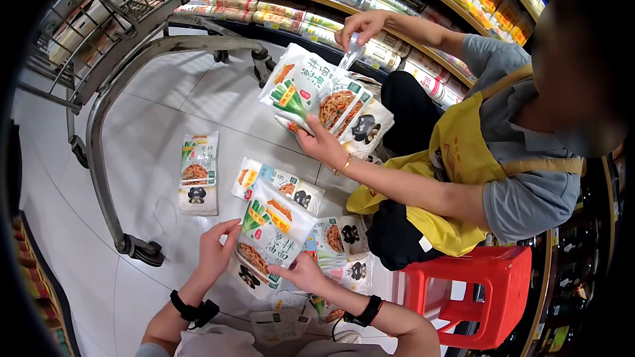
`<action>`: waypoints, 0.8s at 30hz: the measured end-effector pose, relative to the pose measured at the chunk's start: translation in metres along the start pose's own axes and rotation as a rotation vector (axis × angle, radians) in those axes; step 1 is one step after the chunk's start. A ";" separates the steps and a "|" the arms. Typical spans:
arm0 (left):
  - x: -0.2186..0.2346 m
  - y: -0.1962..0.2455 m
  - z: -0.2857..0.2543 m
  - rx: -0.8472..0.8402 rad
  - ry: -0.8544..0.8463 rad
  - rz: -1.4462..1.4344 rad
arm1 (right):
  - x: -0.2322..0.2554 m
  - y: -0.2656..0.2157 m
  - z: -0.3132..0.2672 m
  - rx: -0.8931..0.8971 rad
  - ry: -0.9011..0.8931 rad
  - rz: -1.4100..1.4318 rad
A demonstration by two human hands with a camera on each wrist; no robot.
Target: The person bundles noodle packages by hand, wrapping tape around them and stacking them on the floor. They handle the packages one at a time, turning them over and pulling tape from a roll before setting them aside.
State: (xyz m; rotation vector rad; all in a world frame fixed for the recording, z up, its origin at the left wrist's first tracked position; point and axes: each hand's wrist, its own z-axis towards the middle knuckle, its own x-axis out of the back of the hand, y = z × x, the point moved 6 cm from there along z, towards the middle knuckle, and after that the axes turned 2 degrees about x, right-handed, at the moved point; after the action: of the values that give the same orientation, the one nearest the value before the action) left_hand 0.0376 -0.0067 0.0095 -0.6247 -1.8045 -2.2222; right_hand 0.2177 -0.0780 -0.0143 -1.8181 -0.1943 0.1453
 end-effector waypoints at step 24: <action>0.003 0.035 -0.007 -0.091 -0.047 0.123 | 0.000 -0.014 0.002 -0.040 0.051 0.113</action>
State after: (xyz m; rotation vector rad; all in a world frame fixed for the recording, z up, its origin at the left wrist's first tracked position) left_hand 0.0482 -0.0215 0.0401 -0.7904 -1.6461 -2.2345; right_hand 0.2166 -0.0727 -0.0014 -1.8709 -0.0585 0.1753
